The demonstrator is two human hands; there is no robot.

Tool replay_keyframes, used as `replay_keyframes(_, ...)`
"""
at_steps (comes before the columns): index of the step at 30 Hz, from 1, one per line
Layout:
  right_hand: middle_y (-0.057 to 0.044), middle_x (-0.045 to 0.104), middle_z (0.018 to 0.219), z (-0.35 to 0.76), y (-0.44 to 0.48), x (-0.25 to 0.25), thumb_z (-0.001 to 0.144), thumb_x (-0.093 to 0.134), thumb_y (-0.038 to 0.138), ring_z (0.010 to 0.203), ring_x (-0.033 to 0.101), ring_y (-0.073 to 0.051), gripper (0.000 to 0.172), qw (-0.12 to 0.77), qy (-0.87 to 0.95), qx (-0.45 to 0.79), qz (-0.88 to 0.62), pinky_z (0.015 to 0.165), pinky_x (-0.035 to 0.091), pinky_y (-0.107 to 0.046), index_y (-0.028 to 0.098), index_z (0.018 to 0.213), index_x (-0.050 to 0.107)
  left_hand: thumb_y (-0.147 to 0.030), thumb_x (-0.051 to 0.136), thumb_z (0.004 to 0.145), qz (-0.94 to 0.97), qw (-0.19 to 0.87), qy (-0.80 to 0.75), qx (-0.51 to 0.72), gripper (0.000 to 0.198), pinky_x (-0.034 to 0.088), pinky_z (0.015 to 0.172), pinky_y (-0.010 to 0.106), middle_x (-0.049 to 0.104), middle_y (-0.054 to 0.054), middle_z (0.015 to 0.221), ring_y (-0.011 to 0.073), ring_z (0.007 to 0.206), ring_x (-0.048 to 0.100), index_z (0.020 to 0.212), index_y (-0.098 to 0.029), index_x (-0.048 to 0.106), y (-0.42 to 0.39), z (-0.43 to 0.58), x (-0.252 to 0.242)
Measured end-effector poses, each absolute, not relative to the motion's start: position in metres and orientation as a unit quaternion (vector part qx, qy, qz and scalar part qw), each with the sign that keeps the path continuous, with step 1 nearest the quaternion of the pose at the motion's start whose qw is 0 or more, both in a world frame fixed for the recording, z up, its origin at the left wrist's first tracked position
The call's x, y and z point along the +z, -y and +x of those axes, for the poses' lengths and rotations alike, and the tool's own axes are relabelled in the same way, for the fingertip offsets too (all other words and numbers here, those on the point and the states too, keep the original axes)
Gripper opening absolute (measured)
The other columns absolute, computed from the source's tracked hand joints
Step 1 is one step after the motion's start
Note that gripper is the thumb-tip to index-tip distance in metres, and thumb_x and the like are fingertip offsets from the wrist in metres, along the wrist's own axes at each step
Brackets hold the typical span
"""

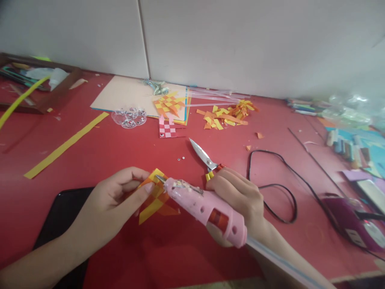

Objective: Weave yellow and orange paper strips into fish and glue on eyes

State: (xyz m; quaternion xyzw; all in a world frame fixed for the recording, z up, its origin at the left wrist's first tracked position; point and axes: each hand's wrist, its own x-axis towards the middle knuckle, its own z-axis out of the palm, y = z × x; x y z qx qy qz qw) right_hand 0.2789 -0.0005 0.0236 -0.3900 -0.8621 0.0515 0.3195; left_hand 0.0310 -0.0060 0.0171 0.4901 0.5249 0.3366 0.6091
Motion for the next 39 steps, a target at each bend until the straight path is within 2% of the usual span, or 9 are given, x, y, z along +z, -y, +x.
replay_keyframes(5,0.001,0.043,0.065,0.28,0.002,0.023,0.075,0.051,0.016,0.054,0.036,-0.013,0.009,0.319,0.85,0.069,-0.413,0.05,0.029,-0.03,0.022,0.079,0.047,-0.042,0.062,0.092,0.499,0.599,-0.529,0.336,0.019,0.044,0.055,0.019,0.071,-0.002,0.072,0.011,0.062,0.063,0.092,-0.024,0.066,0.007,0.031,0.018)
replay_keyframes(14,0.0,0.061,0.069,0.277,-0.003,0.028,0.075,0.055,0.012,0.054,0.055,-0.012,0.013,0.306,0.785,0.27,-0.466,0.046,0.043,-0.025,0.021,0.084,0.059,-0.042,0.064,0.089,0.46,0.614,-0.552,0.327,0.02,0.041,0.045,0.017,0.054,-0.007,0.056,0.008,0.046,0.046,0.094,-0.023,0.064,0.002,0.031,0.019)
replay_keyframes(20,0.002,0.056,0.069,0.286,-0.006,0.029,0.08,0.056,0.011,0.054,0.049,-0.012,0.019,0.282,0.732,0.415,-0.461,0.046,0.043,-0.024,0.023,0.094,0.06,-0.046,0.062,0.09,0.448,0.618,-0.562,0.32,0.025,0.039,0.044,0.017,0.053,-0.008,0.056,0.0075,0.045,0.047,0.099,-0.022,0.062,-0.001,0.028,0.014)
replay_keyframes(23,-0.001,0.06,0.08,0.296,-0.008,0.027,0.082,0.059,0.015,0.067,0.056,-0.015,0.014,0.274,0.711,0.491,-0.424,0.057,0.051,-0.027,0.023,0.092,0.06,-0.048,0.062,0.091,0.434,0.625,-0.558,0.331,0.028,0.04,0.047,0.019,0.057,-0.007,0.059,0.0077,0.044,0.049,0.099,-0.022,0.062,-0.003,0.026,0.009)
replay_keyframes(26,-0.001,0.059,0.076,0.306,-0.01,0.024,0.085,0.061,0.019,0.062,0.055,-0.014,0.004,0.286,0.677,0.536,-0.416,0.051,0.049,-0.024,0.022,0.087,0.06,-0.05,0.062,0.09,0.422,0.633,-0.555,0.336,0.031,0.041,0.048,0.02,0.058,-0.006,0.062,0.008,0.045,0.049,0.1,-0.021,0.062,-0.004,0.026,0.007)
replay_keyframes(30,-0.003,0.064,0.076,0.313,-0.01,0.023,0.091,0.059,0.027,0.052,0.05,-0.011,0.009,0.3,0.681,0.521,-0.418,0.042,0.043,-0.023,0.021,0.086,0.064,-0.051,0.063,0.089,0.422,0.627,-0.564,0.331,0.032,0.04,0.047,0.02,0.059,-0.006,0.063,0.0076,0.045,0.049,0.1,-0.021,0.061,-0.004,0.026,0.008)
replay_keyframes(33,-0.004,0.067,0.077,0.312,-0.008,0.026,0.092,0.057,0.026,0.055,0.057,-0.014,0.011,0.328,0.717,0.462,-0.407,0.043,0.047,-0.025,0.023,0.093,0.068,-0.051,0.064,0.088,0.422,0.618,-0.572,0.334,0.031,0.041,0.047,0.019,0.061,-0.006,0.064,0.0074,0.044,0.049,0.1,-0.021,0.061,-0.003,0.027,0.011)
replay_keyframes(36,-0.006,0.072,0.088,0.305,-0.008,0.03,0.091,0.056,0.023,0.067,0.068,-0.019,0.024,0.316,0.772,0.405,-0.373,0.051,0.055,-0.028,0.026,0.112,0.066,-0.047,0.065,0.087,0.425,0.617,-0.571,0.335,0.028,0.044,0.048,0.019,0.063,-0.004,0.064,0.009,0.047,0.053,0.096,-0.021,0.063,-0.002,0.029,0.016)
replay_keyframes(39,-0.004,0.072,0.085,0.295,-0.008,0.031,0.085,0.058,0.017,0.063,0.067,-0.017,0.022,0.307,0.806,0.325,-0.388,0.05,0.053,-0.026,0.024,0.105,0.065,-0.045,0.065,0.087,0.444,0.608,-0.569,0.331,0.025,0.044,0.047,0.019,0.063,-0.004,0.061,0.0095,0.047,0.052,0.093,-0.021,0.064,0.0,0.031,0.02)
